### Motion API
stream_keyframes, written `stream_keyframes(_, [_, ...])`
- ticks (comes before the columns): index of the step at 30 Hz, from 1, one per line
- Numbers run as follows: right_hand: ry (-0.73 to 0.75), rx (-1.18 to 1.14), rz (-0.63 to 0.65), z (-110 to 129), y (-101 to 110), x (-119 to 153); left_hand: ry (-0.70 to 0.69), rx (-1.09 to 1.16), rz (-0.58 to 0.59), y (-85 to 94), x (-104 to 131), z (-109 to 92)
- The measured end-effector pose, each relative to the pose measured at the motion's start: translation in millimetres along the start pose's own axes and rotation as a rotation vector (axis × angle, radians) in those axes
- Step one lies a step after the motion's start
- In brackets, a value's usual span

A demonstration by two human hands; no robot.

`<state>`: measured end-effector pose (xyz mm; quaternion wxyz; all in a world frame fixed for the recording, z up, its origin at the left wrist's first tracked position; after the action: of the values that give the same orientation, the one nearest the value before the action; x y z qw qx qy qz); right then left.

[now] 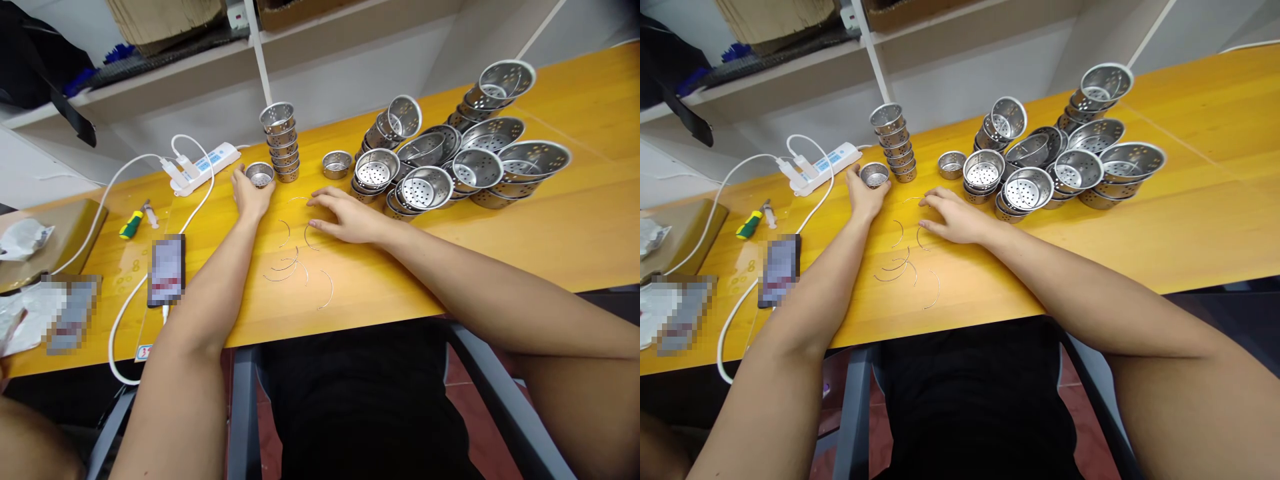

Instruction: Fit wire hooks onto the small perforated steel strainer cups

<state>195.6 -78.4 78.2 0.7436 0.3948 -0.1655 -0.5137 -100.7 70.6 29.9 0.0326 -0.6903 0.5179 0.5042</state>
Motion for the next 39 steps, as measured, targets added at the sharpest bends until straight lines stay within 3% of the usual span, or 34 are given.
stream_keyframes(2, [-0.001, -0.018, -0.06, -1, 3, -1, 0.016, -0.018, -0.131, 8.7, -5, -17])
stream_keyframes(4, [-0.016, -0.027, -0.143, -4, 8, -2, -0.103, 0.038, -0.159, 12.8, -8, -46])
stream_keyframes(7, [-0.008, -0.016, -0.165, -7, 12, -3, -0.28, 0.18, -0.013, 9.5, -4, -87])
stream_keyframes(11, [0.123, 0.016, 0.104, 2, 9, 0, -0.315, 0.336, 0.26, -3.1, 12, -112])
stream_keyframes(14, [0.19, 0.052, 0.309, 15, 6, 8, -0.23, 0.382, 0.353, -8.9, 17, -114])
stream_keyframes(18, [0.201, -0.024, 0.53, 32, 5, 21, -0.169, 0.38, 0.364, -10.1, 18, -113])
stream_keyframes(21, [0.166, -0.149, 0.794, 45, -2, 34, -0.147, 0.402, 0.314, -9.4, 16, -115])
stream_keyframes(23, [0.181, -0.13, 0.901, 54, -9, 44, -0.137, 0.408, 0.265, -8.7, 15, -115])
stream_keyframes(28, [0.234, 0.05, 0.781, 64, -19, 47, -0.132, 0.387, 0.208, -6.2, 12, -109])
stream_keyframes(35, [0.076, 0.183, 0.382, 37, -8, 20, -0.096, 0.289, 0.443, -8.4, 19, -114])
stream_keyframes(39, [0.091, 0.131, 0.256, 29, -5, 17, -0.101, 0.311, 0.437, -10.2, 20, -115])
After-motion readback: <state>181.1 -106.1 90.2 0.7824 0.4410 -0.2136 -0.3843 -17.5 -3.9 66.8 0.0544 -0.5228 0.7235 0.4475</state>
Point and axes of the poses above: each hand's wrist, its own x-axis away from the middle knuckle, its own y-axis out of the back of the hand, z = x × y, the point moved 4 cm from there along -x, towards the middle knuckle, and after that the axes turned 15 degrees about -y, right-handed, at the moved point
